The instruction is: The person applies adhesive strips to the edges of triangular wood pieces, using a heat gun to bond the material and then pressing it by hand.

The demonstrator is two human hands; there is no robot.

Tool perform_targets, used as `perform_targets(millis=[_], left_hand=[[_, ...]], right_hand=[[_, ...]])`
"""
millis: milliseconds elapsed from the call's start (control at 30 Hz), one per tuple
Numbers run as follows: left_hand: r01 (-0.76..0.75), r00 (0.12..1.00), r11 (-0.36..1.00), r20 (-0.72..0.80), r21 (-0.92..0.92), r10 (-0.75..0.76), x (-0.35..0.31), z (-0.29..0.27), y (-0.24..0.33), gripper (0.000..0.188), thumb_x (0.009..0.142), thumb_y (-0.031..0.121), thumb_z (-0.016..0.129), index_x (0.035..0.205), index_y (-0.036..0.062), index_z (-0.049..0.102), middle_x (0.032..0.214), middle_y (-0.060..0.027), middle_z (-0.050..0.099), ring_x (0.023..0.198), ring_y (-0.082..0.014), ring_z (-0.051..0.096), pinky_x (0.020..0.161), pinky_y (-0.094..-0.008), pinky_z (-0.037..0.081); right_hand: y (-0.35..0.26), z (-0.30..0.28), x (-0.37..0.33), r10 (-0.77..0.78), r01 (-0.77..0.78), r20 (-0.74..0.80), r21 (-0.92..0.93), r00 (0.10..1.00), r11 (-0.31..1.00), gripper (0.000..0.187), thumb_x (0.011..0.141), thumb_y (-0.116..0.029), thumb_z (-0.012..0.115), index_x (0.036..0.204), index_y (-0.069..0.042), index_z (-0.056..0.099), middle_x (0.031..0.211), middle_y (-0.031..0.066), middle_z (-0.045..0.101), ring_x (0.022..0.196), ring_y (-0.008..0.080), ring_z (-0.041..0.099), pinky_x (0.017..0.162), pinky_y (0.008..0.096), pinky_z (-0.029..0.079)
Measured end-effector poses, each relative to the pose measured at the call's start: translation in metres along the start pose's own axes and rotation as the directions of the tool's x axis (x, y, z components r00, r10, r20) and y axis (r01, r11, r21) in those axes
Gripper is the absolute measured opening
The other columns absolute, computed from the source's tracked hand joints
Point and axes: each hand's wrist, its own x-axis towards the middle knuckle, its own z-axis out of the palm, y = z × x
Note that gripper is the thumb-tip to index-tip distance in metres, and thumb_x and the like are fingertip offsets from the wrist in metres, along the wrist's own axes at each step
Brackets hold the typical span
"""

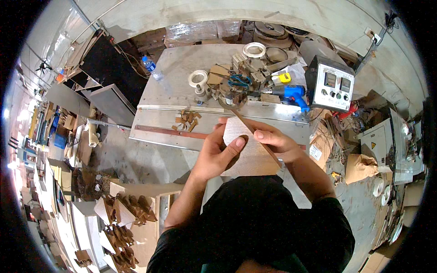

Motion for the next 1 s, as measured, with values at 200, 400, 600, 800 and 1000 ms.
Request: perform_targets(millis=[200,400,600,800,1000], left_hand=[[-0.044,0.999,0.955,-0.014,0.294,0.050,0.021,0.038,0.014,0.039,0.098,0.020,0.072,0.123,-0.0071,0.060,0.112,-0.0121,0.063,0.105,-0.0187,0.054,0.096,-0.0349,0.046],[0.013,0.998,0.921,0.047,0.390,-0.033,0.032,0.065,0.021,0.050,0.097,0.025,0.075,0.129,-0.0091,0.056,0.114,-0.0096,0.061,0.102,-0.0180,0.057,0.091,-0.0329,0.049],[0.076,0.994,0.822,0.026,0.565,-0.110,0.041,0.083,0.031,0.042,0.094,0.022,0.078,0.120,-0.0059,0.059,0.102,-0.0169,0.067,0.101,-0.0257,0.064,0.086,-0.0379,0.052],[0.002,0.997,0.810,-0.059,0.586,0.040,0.042,0.093,0.032,0.048,0.096,0.022,0.074,0.131,-0.0060,0.057,0.118,-0.0165,0.065,0.121,-0.0261,0.056,0.103,-0.0388,0.046],[-0.042,0.993,0.856,-0.073,0.515,0.093,0.039,0.088,0.038,0.050,0.096,0.023,0.075,0.130,-0.0082,0.058,0.116,-0.0126,0.064,0.111,-0.0199,0.054,0.097,-0.0328,0.046]], right_hand=[[-0.009,-0.020,-0.004,-0.097,0.097,-0.029,-0.001,0.995,0.995,0.055,0.098,-0.046,0.054,0.126,0.002,0.057,0.135,0.0184,0.056,0.127,0.0286,0.057,0.109,0.0402,0.045],[-0.019,-0.035,-0.017,-0.140,0.144,-0.092,0.034,0.986,0.989,0.054,0.107,-0.054,0.041,0.097,-0.004,0.059,0.119,0.0175,0.060,0.118,0.0287,0.058,0.104,0.0411,0.048],[-0.021,-0.064,-0.018,-0.120,0.119,0.013,0.072,0.993,0.990,0.058,0.109,-0.056,0.039,0.090,-0.005,0.060,0.118,0.0189,0.061,0.114,0.0291,0.060,0.102,0.0419,0.050],[-0.022,-0.066,-0.027,-0.002,-0.002,0.015,0.238,1.000,0.971,0.062,0.106,-0.059,0.044,0.119,-0.001,0.061,0.132,0.0213,0.059,0.125,0.0317,0.060,0.107,0.0434,0.049],[-0.025,-0.054,-0.033,-0.037,0.011,0.106,0.241,0.994,0.970,0.086,0.096,-0.063,0.060,0.146,0.006,0.045,0.150,0.0207,0.049,0.137,0.0314,0.053,0.115,0.0439,0.042]])
